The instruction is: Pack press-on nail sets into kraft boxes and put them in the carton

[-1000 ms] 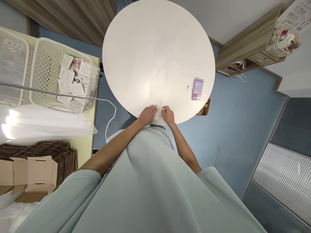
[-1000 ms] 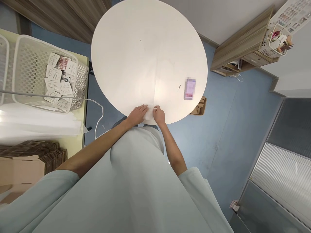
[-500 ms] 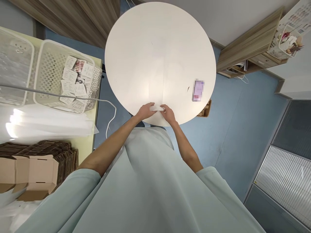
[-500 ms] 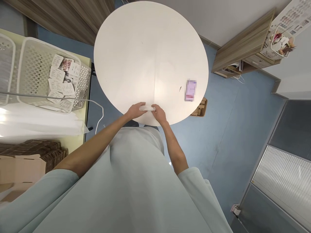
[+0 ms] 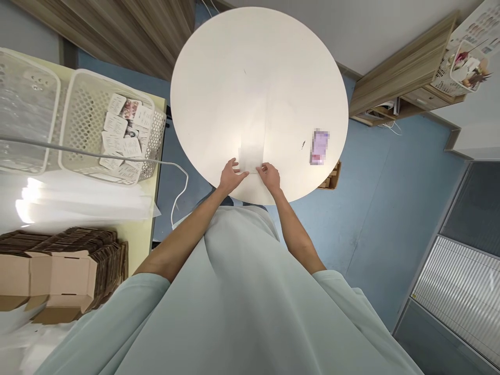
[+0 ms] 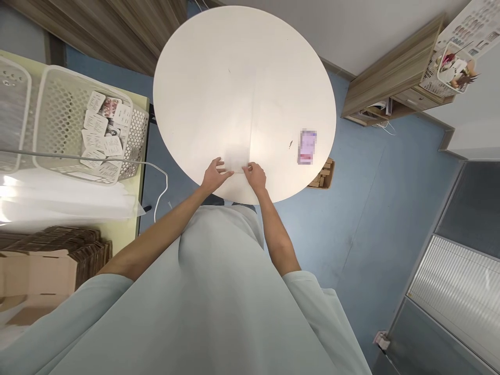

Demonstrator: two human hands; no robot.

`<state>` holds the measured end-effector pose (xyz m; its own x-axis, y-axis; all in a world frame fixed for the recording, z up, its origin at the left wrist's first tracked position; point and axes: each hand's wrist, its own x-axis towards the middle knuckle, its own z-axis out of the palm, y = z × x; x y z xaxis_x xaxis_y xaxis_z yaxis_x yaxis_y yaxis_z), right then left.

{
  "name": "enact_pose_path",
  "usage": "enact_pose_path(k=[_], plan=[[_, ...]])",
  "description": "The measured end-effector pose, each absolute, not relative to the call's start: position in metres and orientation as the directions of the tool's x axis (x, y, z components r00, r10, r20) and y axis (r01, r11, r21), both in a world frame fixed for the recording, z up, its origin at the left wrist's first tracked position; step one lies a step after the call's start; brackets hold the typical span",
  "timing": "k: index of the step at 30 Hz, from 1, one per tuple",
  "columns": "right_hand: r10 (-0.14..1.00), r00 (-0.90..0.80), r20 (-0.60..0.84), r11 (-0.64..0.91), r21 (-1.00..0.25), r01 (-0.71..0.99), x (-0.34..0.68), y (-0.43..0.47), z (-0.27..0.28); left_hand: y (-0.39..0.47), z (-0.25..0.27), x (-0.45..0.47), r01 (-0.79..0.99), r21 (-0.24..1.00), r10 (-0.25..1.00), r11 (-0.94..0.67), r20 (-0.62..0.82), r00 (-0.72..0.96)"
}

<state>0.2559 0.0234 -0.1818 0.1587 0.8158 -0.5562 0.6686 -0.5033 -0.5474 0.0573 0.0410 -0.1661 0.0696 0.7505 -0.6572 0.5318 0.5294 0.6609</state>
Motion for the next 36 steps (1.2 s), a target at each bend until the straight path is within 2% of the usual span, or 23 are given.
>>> enact_pose_path(k=[6, 9, 12, 14, 16, 19, 22, 28, 33, 36], plan=[[0.785, 0.243, -0.57, -0.542, -0.442, 0.715, 0.247, 0.027, -0.181, 0.037, -0.18, 0.056, 0.612, 0.671, 0.82, 0.418, -0.569, 0.064], [0.881, 0.143, -0.452, -0.371, -0.47, 0.801, 0.243, 0.03, -0.176, 0.039, -0.18, 0.053, 0.675, 0.685, 0.888, 0.273, -0.449, 0.096], [0.941, -0.102, -0.322, -0.094, -0.539, 0.837, 0.244, 0.033, -0.174, 0.049, -0.178, 0.053, 0.709, 0.704, 0.903, 0.046, -0.332, 0.271], [0.924, -0.213, -0.317, 0.006, -0.546, 0.837, 0.248, 0.035, -0.176, 0.058, -0.178, 0.057, 0.716, 0.696, 0.855, -0.059, -0.336, 0.396], [0.9, -0.248, -0.358, 0.02, -0.535, 0.844, 0.251, 0.035, -0.18, 0.067, -0.18, 0.062, 0.732, 0.674, 0.795, -0.1, -0.389, 0.466], [0.888, -0.232, -0.397, -0.009, -0.519, 0.855, 0.255, 0.029, -0.187, 0.075, -0.184, 0.068, 0.77, 0.63, 0.735, -0.104, -0.473, 0.486], [0.899, -0.222, -0.376, -0.009, -0.524, 0.852, 0.254, 0.015, -0.19, 0.073, -0.184, 0.067, 0.792, 0.601, 0.712, -0.112, -0.507, 0.486], [0.897, -0.268, -0.351, 0.007, -0.597, 0.803, 0.256, -0.028, -0.186, 0.039, -0.177, 0.049, 0.795, 0.601, 0.685, -0.08, -0.547, 0.482], [0.897, -0.278, -0.343, -0.041, -0.693, 0.72, 0.264, -0.047, -0.181, 0.02, -0.177, 0.038, 0.751, 0.653, 0.68, 0.1, -0.596, 0.427], [0.914, -0.192, -0.359, -0.141, -0.721, 0.678, 0.265, -0.041, -0.181, 0.026, -0.179, 0.036, 0.722, 0.658, 0.695, 0.213, -0.621, 0.361]])
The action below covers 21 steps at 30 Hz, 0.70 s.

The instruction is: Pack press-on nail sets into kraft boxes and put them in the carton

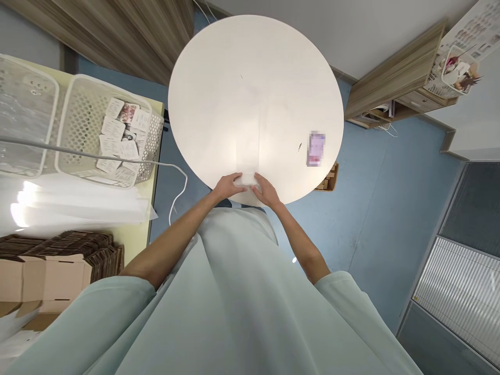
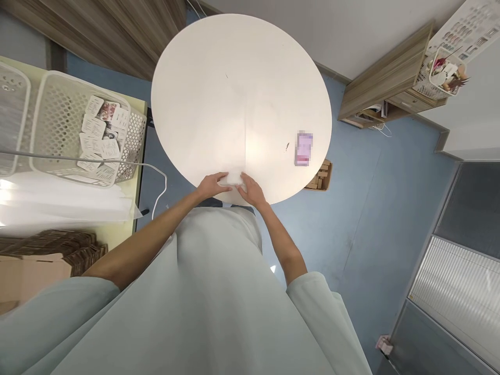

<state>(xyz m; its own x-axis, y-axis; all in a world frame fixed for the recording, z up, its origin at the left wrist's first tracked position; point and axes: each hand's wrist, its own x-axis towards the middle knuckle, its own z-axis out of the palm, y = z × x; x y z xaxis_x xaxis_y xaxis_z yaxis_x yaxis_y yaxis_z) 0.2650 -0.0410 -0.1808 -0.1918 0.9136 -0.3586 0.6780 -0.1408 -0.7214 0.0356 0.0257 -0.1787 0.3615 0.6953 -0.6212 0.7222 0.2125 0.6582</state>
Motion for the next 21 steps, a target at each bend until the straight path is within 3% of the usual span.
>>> enact_pose_path(k=[13, 18, 21], plan=[[0.881, 0.138, -0.452, -0.418, -0.608, 0.675, 0.253, 0.02, -0.203, 0.061, -0.19, 0.057, 0.73, 0.544, 0.784, 0.414, -0.62, 0.018], [0.844, 0.174, -0.508, -0.468, -0.535, 0.703, 0.249, 0.028, -0.196, 0.057, -0.185, 0.054, 0.774, 0.533, 0.786, 0.341, -0.613, 0.076], [0.876, 0.143, -0.461, -0.386, -0.491, 0.781, 0.244, 0.03, -0.188, 0.052, -0.178, 0.05, 0.807, 0.551, 0.833, 0.213, -0.534, 0.145]])
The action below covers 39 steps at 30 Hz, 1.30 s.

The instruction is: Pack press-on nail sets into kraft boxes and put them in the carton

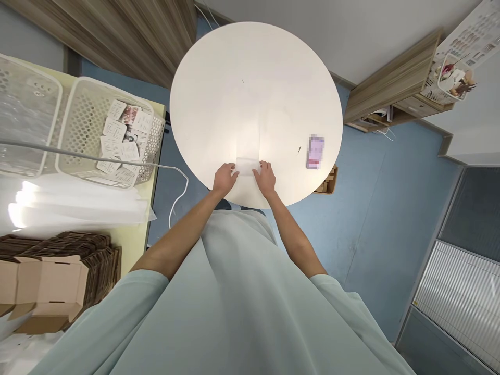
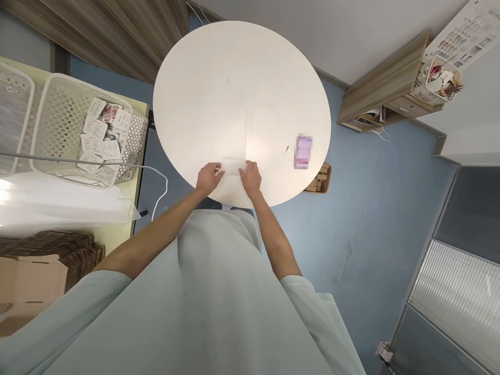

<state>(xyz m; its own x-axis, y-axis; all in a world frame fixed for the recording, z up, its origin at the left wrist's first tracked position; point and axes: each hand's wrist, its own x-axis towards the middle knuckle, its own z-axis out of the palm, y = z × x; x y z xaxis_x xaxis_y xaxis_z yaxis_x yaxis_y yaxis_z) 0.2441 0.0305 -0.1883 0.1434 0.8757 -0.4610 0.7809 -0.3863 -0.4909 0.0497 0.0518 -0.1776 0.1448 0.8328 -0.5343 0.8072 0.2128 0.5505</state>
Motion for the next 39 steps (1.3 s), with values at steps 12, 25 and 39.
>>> enact_pose_path(k=[12, 25, 39], plan=[[0.906, -0.222, -0.36, 0.004, -0.519, 0.855, 0.246, 0.023, -0.188, 0.059, -0.174, 0.063, 0.718, 0.624, 0.687, -0.308, -0.376, 0.621], [0.852, -0.274, -0.446, -0.084, -0.633, 0.769, 0.258, -0.028, -0.173, 0.006, -0.166, 0.035, 0.761, 0.567, 0.621, -0.315, -0.483, 0.618], [0.8, -0.244, -0.547, -0.391, -0.785, 0.48, 0.284, 0.018, -0.165, 0.037, -0.166, 0.038, 0.791, 0.586, 0.68, -0.178, -0.507, 0.529]])
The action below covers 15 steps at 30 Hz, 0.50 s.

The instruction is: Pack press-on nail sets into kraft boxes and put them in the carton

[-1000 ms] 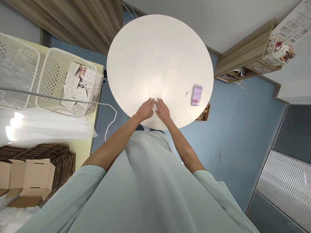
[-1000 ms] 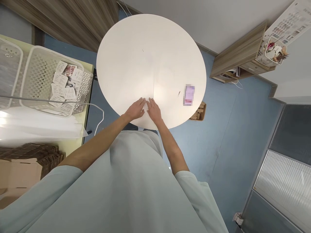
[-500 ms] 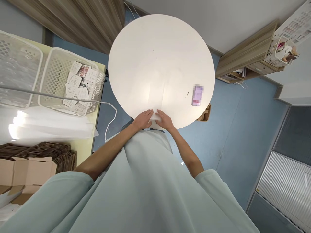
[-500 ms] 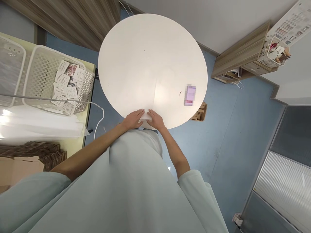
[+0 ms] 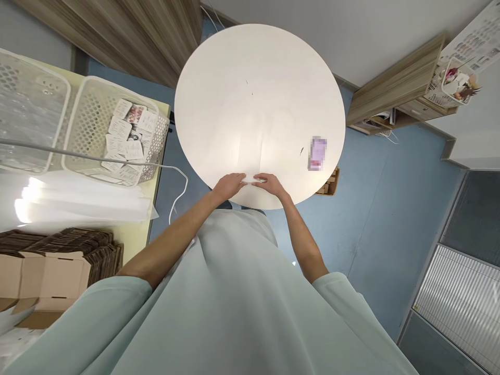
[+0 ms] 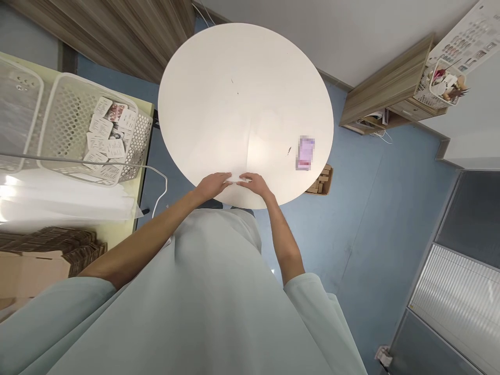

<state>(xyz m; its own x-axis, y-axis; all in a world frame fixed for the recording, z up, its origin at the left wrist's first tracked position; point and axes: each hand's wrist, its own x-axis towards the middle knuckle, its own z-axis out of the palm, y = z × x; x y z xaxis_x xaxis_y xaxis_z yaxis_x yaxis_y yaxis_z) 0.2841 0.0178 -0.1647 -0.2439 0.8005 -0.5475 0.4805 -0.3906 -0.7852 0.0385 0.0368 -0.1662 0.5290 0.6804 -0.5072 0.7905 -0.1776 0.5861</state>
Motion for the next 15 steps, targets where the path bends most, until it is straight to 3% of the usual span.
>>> enact_pose_path(k=[5, 11, 15], plan=[[0.819, -0.146, -0.555, -0.435, -0.766, 0.474, 0.281, 0.025, -0.167, 0.05, -0.163, 0.048, 0.843, 0.532, 0.703, -0.084, -0.568, 0.429], [0.847, 0.045, -0.53, -0.46, -0.687, 0.563, 0.265, 0.042, -0.18, 0.064, -0.161, 0.061, 0.896, 0.443, 0.724, -0.01, -0.615, 0.313], [0.842, 0.086, -0.533, -0.461, -0.627, 0.628, 0.251, 0.047, -0.19, 0.063, -0.168, 0.062, 0.909, 0.414, 0.749, 0.045, -0.616, 0.244]])
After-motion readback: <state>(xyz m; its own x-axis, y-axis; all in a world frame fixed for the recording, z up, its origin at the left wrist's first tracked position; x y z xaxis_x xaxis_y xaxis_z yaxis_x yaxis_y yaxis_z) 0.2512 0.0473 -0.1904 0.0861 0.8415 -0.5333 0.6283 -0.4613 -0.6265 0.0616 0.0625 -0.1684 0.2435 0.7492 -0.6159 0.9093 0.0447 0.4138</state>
